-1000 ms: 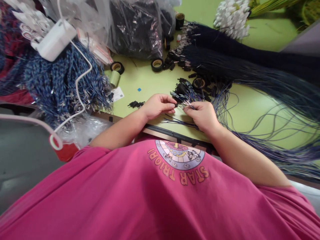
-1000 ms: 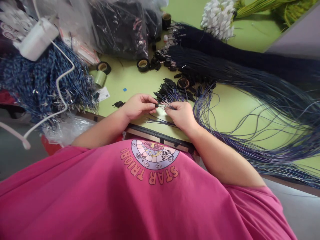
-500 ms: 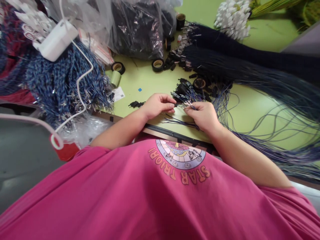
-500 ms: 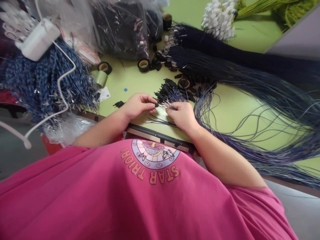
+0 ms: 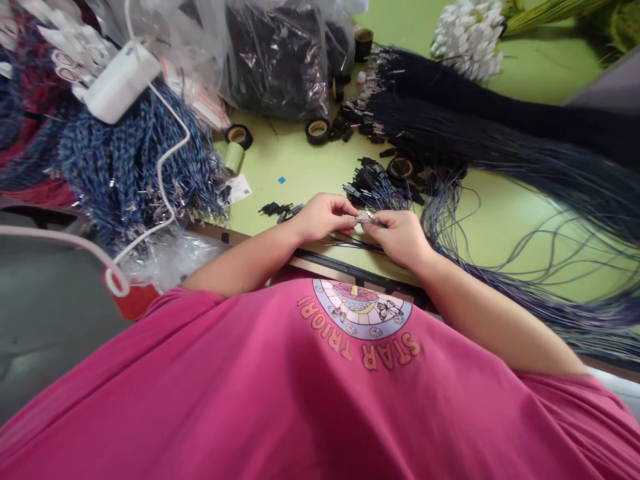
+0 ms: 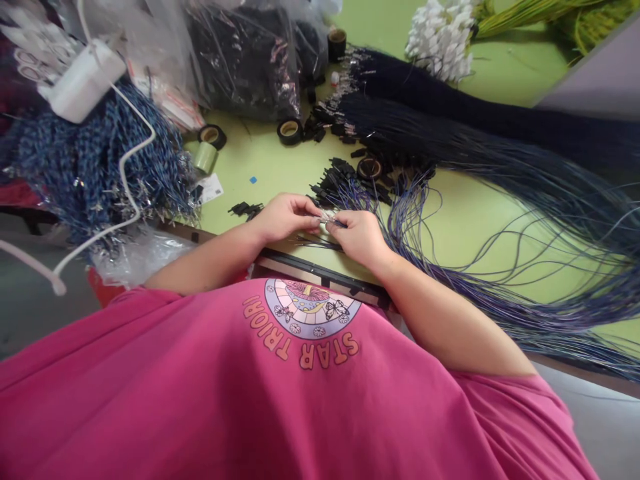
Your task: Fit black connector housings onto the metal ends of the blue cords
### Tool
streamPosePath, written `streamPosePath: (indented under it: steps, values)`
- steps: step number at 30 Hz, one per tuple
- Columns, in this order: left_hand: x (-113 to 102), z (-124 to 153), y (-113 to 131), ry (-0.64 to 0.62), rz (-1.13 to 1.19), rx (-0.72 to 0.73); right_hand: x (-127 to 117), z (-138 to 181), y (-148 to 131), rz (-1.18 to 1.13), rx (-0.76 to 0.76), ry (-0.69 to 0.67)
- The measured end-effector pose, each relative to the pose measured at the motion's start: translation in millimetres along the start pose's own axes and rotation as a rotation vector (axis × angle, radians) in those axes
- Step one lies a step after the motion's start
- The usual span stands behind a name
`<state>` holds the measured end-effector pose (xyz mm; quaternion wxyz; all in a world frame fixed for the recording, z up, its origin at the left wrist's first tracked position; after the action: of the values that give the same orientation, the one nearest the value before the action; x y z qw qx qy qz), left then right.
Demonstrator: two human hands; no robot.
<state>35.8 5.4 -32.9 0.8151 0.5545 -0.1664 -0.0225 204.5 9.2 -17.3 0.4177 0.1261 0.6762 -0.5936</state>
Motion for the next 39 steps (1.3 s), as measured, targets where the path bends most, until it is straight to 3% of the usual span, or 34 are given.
streamPosePath:
  steps: [3, 6, 8, 11, 14, 16, 18, 20, 22, 27, 30, 32, 34, 36, 39]
  values:
    - [-7.9, -0.2, 11.3, 0.052, -0.262, 0.151, -8.9, 2.6, -0.5, 0.131, -0.081, 0.138]
    - [-6.6, -5.2, 30.0, 0.069, -0.726, 0.417, -9.8, 12.0, -10.2, 0.378, -0.297, 0.296]
    - [0.2, -15.1, 36.9, 0.014, -0.943, 0.522, 1.7, 15.9, -14.5, 0.511, -0.384, 0.183]
    - [5.1, -31.7, 42.7, -0.041, -1.087, 0.559, 18.7, 15.2, -13.2, 0.633, -0.329, -0.067]
    - [-7.8, -27.2, 52.2, -0.043, -1.169, 0.545, 24.5, 10.8, -12.6, 0.632, -0.304, -0.197]
    - [-36.7, -8.5, 63.9, 0.147, -1.244, 0.445, 25.4, 8.0, -11.8, 0.635, -0.31, -0.247]
    - [-78.7, 19.1, 75.4, 0.449, -1.351, 0.213, 25.0, 5.8, -10.1, 0.659, -0.309, -0.264]
    - [-118.4, 47.9, 82.3, 0.66, -1.435, -0.046, 23.9, 3.9, -8.7, 0.642, -0.305, -0.264]
    - [-147.8, 68.8, 82.0, 0.743, -1.444, -0.254, 21.2, 1.5, -7.4, 0.568, -0.285, -0.257]
    - [-173.5, 79.0, 71.1, 0.713, -1.483, -0.363, 11.1, -3.6, -5.7, 0.26, -0.198, -0.294]
    - [-173.7, 77.8, 67.0, 0.713, -1.496, -0.399, 7.3, -2.7, -6.9, 0.007, -0.174, -0.335]
    - [-163.6, 76.3, 69.7, 0.736, -1.456, -0.227, 5.3, -1.8, -6.2, -0.096, -0.139, -0.335]
    - [-142.2, 73.1, 72.8, 0.714, -1.313, 0.062, 2.6, -1.8, -3.5, -0.131, -0.068, -0.3]
    - [-112.5, 66.0, 70.7, 0.599, -1.066, 0.274, -0.2, -1.5, -0.7, -0.154, 0.02, -0.269]
    - [-62.0, 45.4, 57.8, 0.324, -0.657, 0.327, -3.8, 0.1, -0.5, -0.244, 0.101, -0.248]
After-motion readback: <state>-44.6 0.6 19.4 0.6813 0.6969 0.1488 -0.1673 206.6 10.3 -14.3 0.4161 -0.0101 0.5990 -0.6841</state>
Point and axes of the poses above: each hand's wrist, its own z-axis away from the middle knuckle, its own x-axis out of the palm, y = z × x, the point moved 4 cm from there along -z, towards the middle knuckle, and after that the axes turned 13 degrees about z, right-handed, at the moved point
